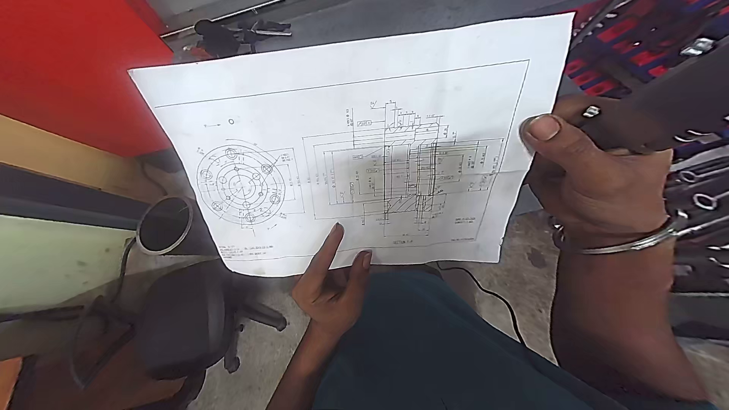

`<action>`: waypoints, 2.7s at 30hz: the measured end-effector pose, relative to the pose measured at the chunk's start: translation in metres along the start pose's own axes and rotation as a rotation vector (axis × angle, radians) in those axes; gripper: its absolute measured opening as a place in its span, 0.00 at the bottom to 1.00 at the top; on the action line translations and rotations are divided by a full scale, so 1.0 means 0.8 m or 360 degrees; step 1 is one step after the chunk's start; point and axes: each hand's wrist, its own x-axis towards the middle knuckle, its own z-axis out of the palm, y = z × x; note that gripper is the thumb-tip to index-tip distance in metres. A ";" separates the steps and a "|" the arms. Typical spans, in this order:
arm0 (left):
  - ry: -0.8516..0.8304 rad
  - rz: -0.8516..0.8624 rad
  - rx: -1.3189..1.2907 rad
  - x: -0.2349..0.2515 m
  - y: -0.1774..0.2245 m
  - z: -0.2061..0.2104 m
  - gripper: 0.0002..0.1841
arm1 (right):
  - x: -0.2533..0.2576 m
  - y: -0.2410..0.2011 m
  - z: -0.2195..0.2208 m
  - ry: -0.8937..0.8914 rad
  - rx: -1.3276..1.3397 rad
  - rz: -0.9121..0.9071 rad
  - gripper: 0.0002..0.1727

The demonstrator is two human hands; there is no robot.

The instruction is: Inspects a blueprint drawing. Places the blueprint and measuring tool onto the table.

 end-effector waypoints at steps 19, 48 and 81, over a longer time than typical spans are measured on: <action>-0.0030 0.0021 0.0021 0.003 0.002 0.002 0.28 | 0.001 -0.003 -0.003 0.0007 -0.0008 -0.0025 0.03; 0.0000 0.0017 0.0025 0.001 0.000 -0.001 0.28 | 0.001 -0.001 0.001 -0.0006 -0.0007 -0.0018 0.02; -0.0013 0.0017 0.0024 -0.001 0.002 0.000 0.28 | -0.002 -0.001 -0.001 -0.0018 -0.0019 0.0014 0.03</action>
